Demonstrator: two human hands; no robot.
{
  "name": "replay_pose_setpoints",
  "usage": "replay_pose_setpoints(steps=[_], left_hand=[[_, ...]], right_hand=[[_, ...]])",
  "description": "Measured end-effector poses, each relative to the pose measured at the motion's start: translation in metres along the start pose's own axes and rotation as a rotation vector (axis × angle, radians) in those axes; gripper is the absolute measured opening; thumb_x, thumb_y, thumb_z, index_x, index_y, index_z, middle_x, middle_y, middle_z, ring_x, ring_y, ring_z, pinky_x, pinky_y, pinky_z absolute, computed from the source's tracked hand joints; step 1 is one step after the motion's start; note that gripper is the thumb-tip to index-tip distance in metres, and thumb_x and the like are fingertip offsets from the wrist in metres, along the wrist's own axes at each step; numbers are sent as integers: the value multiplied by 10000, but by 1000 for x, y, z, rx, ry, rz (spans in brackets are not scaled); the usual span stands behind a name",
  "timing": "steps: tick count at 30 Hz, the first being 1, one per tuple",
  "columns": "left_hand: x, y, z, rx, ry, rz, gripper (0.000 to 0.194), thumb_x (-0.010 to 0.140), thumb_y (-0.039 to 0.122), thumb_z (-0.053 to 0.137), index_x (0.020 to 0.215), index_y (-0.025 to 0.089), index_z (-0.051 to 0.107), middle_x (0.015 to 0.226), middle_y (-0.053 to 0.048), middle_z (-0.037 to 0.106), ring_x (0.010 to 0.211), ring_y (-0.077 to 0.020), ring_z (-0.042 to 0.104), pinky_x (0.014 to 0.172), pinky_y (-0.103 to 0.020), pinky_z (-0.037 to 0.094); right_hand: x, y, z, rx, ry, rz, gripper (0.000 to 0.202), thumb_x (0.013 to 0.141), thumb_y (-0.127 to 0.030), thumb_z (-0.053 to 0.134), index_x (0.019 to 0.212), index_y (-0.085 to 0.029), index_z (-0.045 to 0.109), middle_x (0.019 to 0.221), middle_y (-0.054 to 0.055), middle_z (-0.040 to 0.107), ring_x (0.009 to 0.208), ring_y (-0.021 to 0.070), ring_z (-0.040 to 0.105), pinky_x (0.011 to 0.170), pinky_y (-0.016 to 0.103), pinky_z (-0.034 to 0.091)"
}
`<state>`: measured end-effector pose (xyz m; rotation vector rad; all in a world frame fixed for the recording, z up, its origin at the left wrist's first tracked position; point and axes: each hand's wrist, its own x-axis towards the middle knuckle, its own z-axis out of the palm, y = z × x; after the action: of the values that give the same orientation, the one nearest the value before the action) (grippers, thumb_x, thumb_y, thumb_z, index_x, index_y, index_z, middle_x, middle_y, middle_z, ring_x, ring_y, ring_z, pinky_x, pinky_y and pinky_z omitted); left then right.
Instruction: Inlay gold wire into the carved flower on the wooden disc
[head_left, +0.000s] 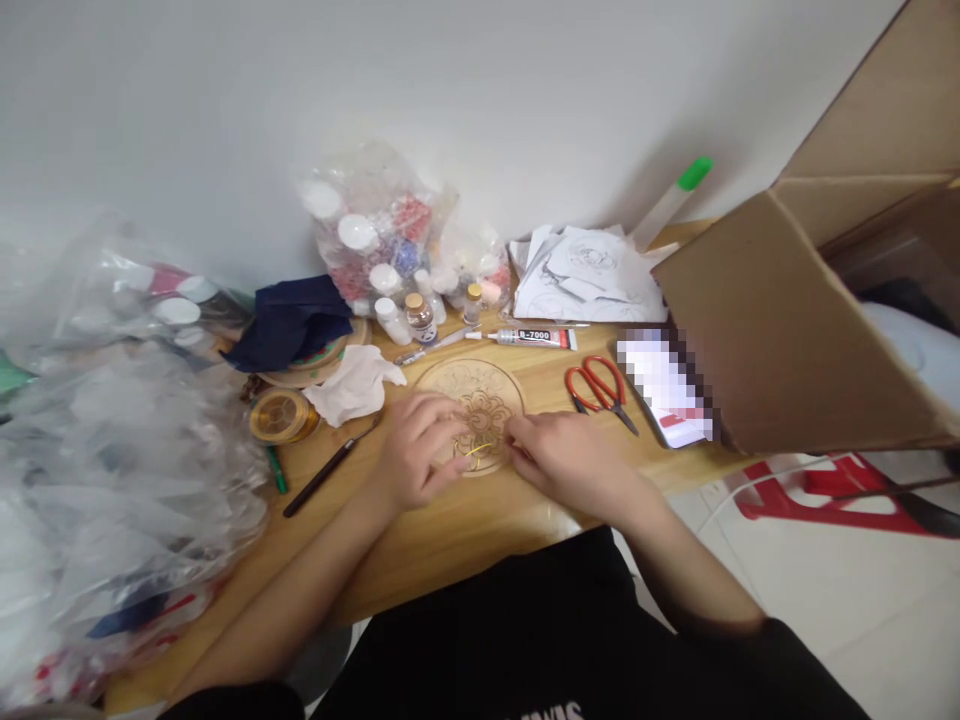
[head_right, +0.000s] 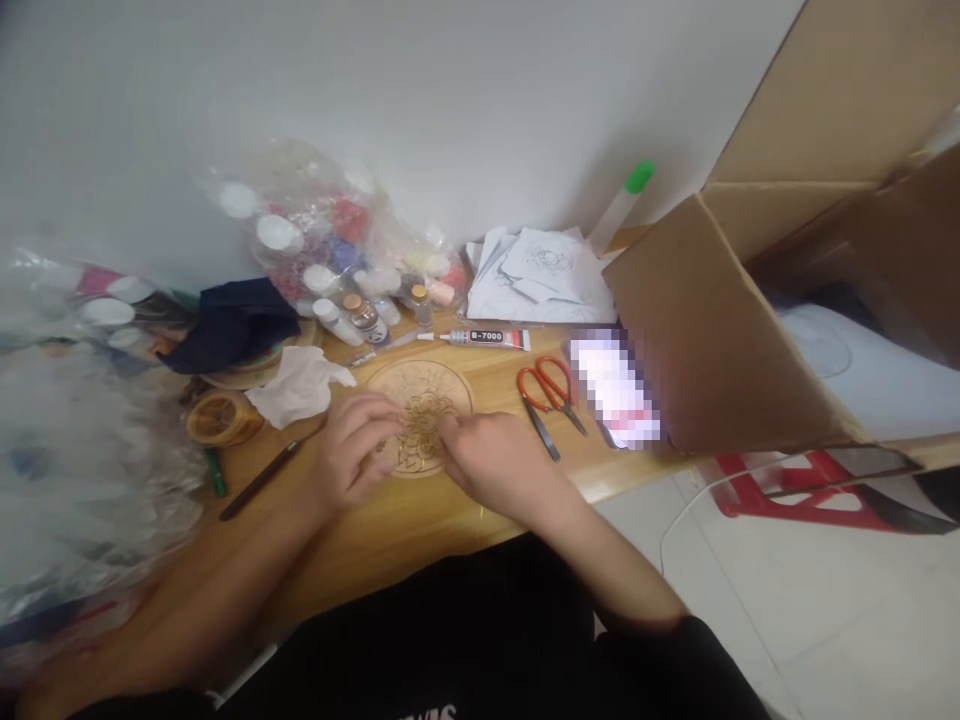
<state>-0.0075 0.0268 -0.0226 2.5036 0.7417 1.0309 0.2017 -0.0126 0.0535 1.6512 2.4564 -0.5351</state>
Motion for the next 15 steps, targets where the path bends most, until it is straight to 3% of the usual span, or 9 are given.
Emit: replay_pose_setpoints(steps=[3,6,9,12,15], left_hand=[[2,12,1,0,-59,75,274,913,409,463,928,172,599,895,-89,646,875,-234,575,784,-420,460],[2,17,6,104,-50,88,115,883,256,535,811,179,581,773,-45,629,773,-193,560,708,-359,437],[2,16,8,174,-24,89,148,887,168,518,746,189,557,721,-20,601,721,-168,529,675,-329,420],[1,13,10,150,-18,58,167,908,179,485,754,196,547,733,-25,588,712,-171,516,659,-338,414],[0,10,12,106,23,40,205,931,206,447,738,212,518,704,-23,558,696,-180,507,648,-355,416]], right_hand=[[4,-4,4,-19,55,5,145,890,-202,466,882,-142,598,729,67,679,594,144,566,535,277,166],[5,-3,6,-50,91,38,158,896,-199,455,879,-143,601,707,69,680,578,153,572,520,281,153],[4,-4,0,-67,113,23,149,894,-165,457,871,-146,603,701,64,677,576,160,578,515,284,164],[-5,-14,-22,-37,149,-78,132,885,-141,474,874,-160,604,699,41,662,573,158,568,518,284,225],[-33,-25,-50,80,278,-299,225,933,-181,414,990,-213,630,743,27,666,642,158,579,580,284,356]])
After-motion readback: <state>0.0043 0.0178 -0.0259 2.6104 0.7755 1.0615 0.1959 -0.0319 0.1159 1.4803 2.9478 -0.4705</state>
